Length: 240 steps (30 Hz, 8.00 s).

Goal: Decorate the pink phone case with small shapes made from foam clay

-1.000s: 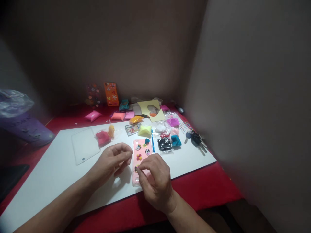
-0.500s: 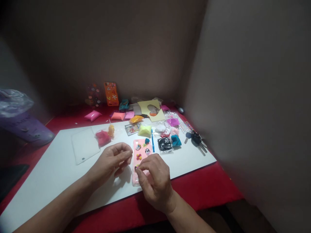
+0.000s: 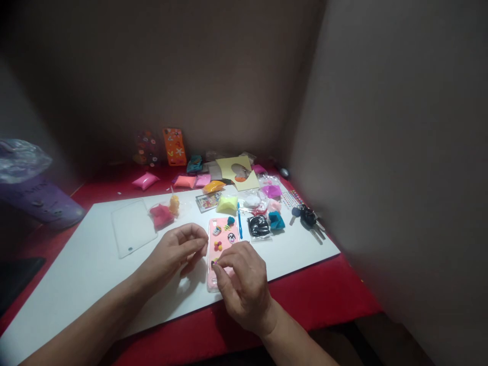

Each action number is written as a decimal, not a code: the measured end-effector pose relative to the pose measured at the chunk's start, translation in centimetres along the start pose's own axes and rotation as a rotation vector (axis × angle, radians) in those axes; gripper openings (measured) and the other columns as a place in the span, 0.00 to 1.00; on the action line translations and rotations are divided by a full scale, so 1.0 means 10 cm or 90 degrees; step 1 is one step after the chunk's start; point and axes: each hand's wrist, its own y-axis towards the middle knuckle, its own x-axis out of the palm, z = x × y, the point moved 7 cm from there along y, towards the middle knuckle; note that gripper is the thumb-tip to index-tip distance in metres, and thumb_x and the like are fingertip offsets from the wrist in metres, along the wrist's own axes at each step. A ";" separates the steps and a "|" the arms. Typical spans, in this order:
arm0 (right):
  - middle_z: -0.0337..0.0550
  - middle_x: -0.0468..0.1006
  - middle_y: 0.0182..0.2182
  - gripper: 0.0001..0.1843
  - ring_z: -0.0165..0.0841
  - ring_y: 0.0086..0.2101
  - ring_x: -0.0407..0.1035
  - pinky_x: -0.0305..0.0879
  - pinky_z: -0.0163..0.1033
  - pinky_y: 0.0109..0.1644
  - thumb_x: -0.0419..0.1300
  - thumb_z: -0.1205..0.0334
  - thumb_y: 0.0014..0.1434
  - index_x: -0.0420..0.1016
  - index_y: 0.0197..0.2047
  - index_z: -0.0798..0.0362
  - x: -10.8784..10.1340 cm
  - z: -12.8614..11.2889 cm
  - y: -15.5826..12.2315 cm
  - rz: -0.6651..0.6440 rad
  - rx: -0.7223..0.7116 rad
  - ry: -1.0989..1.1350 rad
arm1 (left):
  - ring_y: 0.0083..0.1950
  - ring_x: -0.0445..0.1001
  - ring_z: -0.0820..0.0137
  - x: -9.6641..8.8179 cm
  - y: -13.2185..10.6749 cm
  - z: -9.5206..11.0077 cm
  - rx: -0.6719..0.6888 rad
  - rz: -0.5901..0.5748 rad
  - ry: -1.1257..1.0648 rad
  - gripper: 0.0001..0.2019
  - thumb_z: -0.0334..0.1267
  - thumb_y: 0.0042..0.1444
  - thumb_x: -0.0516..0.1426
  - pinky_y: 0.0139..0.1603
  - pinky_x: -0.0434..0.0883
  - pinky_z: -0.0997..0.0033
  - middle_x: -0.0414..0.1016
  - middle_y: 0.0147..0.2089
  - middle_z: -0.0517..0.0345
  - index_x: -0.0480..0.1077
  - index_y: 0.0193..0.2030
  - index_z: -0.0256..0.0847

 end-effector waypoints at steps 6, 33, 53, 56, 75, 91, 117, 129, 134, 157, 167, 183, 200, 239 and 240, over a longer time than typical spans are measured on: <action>0.46 0.74 0.33 0.12 0.37 0.36 0.67 0.66 0.45 0.39 0.54 0.76 0.55 0.69 0.42 0.53 -0.01 0.00 -0.04 -0.007 -0.001 0.000 | 0.17 0.57 0.81 -0.01 0.00 -0.01 -0.005 -0.003 -0.001 0.05 0.35 0.54 0.56 0.13 0.53 0.82 0.66 0.25 0.64 0.64 0.37 0.37; 0.44 0.74 0.32 0.07 0.34 0.35 0.68 0.66 0.43 0.38 0.55 0.75 0.56 0.68 0.35 0.53 -0.02 0.00 -0.01 0.005 0.007 0.036 | 0.16 0.56 0.82 -0.01 0.01 -0.02 -0.007 0.002 -0.008 0.07 0.36 0.52 0.58 0.12 0.51 0.82 0.66 0.23 0.64 0.66 0.35 0.36; 0.43 0.72 0.31 0.05 0.34 0.34 0.67 0.64 0.43 0.38 0.56 0.71 0.59 0.70 0.34 0.53 -0.17 0.15 0.01 0.058 0.129 0.075 | 0.16 0.55 0.82 -0.03 0.02 -0.03 -0.009 0.007 0.011 0.06 0.35 0.52 0.57 0.12 0.52 0.82 0.66 0.23 0.65 0.66 0.35 0.36; 0.45 0.72 0.32 0.08 0.36 0.37 0.67 0.65 0.44 0.40 0.54 0.74 0.58 0.70 0.36 0.53 -0.08 0.06 -0.04 -0.008 0.061 0.038 | 0.15 0.55 0.82 -0.03 0.02 -0.02 -0.008 0.017 0.005 0.06 0.36 0.51 0.57 0.11 0.52 0.82 0.66 0.22 0.65 0.65 0.34 0.36; 0.47 0.71 0.39 0.09 0.38 0.43 0.63 0.62 0.50 0.47 0.56 0.73 0.57 0.72 0.38 0.52 0.10 0.14 -0.06 -0.075 0.061 -0.095 | 0.14 0.55 0.82 -0.04 0.03 -0.02 -0.006 0.017 0.003 0.05 0.32 0.48 0.55 0.11 0.53 0.82 0.66 0.21 0.66 0.65 0.33 0.35; 0.47 0.71 0.40 0.10 0.40 0.44 0.62 0.63 0.50 0.47 0.55 0.71 0.58 0.74 0.40 0.50 0.17 0.13 -0.02 -0.103 0.062 -0.134 | 0.13 0.55 0.83 -0.04 0.03 -0.01 -0.014 0.022 0.003 0.03 0.30 0.49 0.55 0.10 0.52 0.83 0.64 0.18 0.68 0.66 0.32 0.34; 0.45 0.73 0.34 0.12 0.37 0.41 0.66 0.63 0.50 0.46 0.55 0.76 0.57 0.73 0.40 0.53 -0.12 0.05 -0.04 0.068 0.027 -0.067 | 0.14 0.55 0.83 -0.07 0.04 -0.05 -0.008 0.029 0.011 0.07 0.37 0.53 0.56 0.11 0.54 0.82 0.65 0.22 0.66 0.68 0.36 0.35; 0.44 0.73 0.34 0.13 0.38 0.40 0.66 0.63 0.50 0.45 0.54 0.76 0.57 0.72 0.41 0.51 -0.16 0.04 -0.05 0.078 0.026 -0.053 | 0.17 0.56 0.81 -0.11 0.05 -0.03 0.003 0.054 0.013 0.05 0.32 0.52 0.54 0.12 0.54 0.83 0.67 0.24 0.64 0.67 0.36 0.38; 0.44 0.74 0.34 0.13 0.37 0.40 0.66 0.63 0.49 0.45 0.55 0.77 0.57 0.73 0.41 0.52 -0.18 0.03 -0.02 0.074 0.024 -0.047 | 0.16 0.57 0.81 -0.13 0.06 -0.06 -0.023 0.073 0.020 0.03 0.31 0.51 0.52 0.12 0.54 0.83 0.67 0.24 0.64 0.66 0.32 0.37; 0.44 0.74 0.33 0.11 0.37 0.39 0.66 0.65 0.48 0.45 0.55 0.75 0.57 0.73 0.40 0.51 -0.19 0.04 -0.02 0.084 0.035 0.000 | 0.17 0.56 0.82 -0.16 0.12 -0.06 -0.001 0.055 0.098 0.17 0.47 0.58 0.54 0.16 0.53 0.81 0.66 0.23 0.63 0.63 0.25 0.36; 0.42 0.74 0.32 0.07 0.35 0.38 0.67 0.65 0.46 0.44 0.53 0.68 0.61 0.72 0.36 0.51 -0.43 0.11 0.14 0.161 0.122 0.060 | 0.16 0.57 0.81 -0.20 0.16 -0.08 0.015 0.102 0.100 0.14 0.46 0.53 0.59 0.15 0.52 0.81 0.64 0.20 0.64 0.64 0.26 0.37; 0.43 0.76 0.33 0.10 0.37 0.40 0.66 0.63 0.49 0.47 0.55 0.73 0.57 0.72 0.40 0.52 -0.16 0.36 0.37 0.027 -0.134 -0.088 | 0.19 0.56 0.78 -0.22 0.14 0.09 0.143 0.152 0.218 0.21 0.49 0.61 0.50 0.20 0.55 0.77 0.60 0.19 0.64 0.61 0.22 0.37; 0.45 0.75 0.36 0.13 0.37 0.38 0.66 0.65 0.46 0.43 0.59 0.72 0.56 0.68 0.45 0.53 -0.07 0.33 0.31 -0.046 -0.103 0.072 | 0.20 0.62 0.78 0.28 0.11 0.35 0.197 0.065 0.361 0.24 0.46 0.63 0.47 0.25 0.61 0.78 0.63 0.16 0.63 0.63 0.18 0.36; 0.43 0.73 0.30 0.10 0.34 0.33 0.66 0.63 0.42 0.36 0.55 0.74 0.57 0.70 0.41 0.52 -0.06 0.45 0.31 -0.026 -0.075 0.037 | 0.30 0.66 0.74 0.28 0.05 0.19 0.225 0.065 0.315 0.14 0.43 0.64 0.46 0.32 0.64 0.74 0.67 0.28 0.60 0.65 0.32 0.37; 0.43 0.73 0.30 0.10 0.34 0.33 0.66 0.63 0.42 0.36 0.55 0.74 0.57 0.70 0.41 0.52 -0.06 0.44 0.31 -0.027 -0.076 0.036 | 0.29 0.66 0.73 0.28 0.05 0.18 0.219 0.066 0.312 0.14 0.43 0.64 0.47 0.31 0.64 0.74 0.67 0.28 0.60 0.65 0.32 0.37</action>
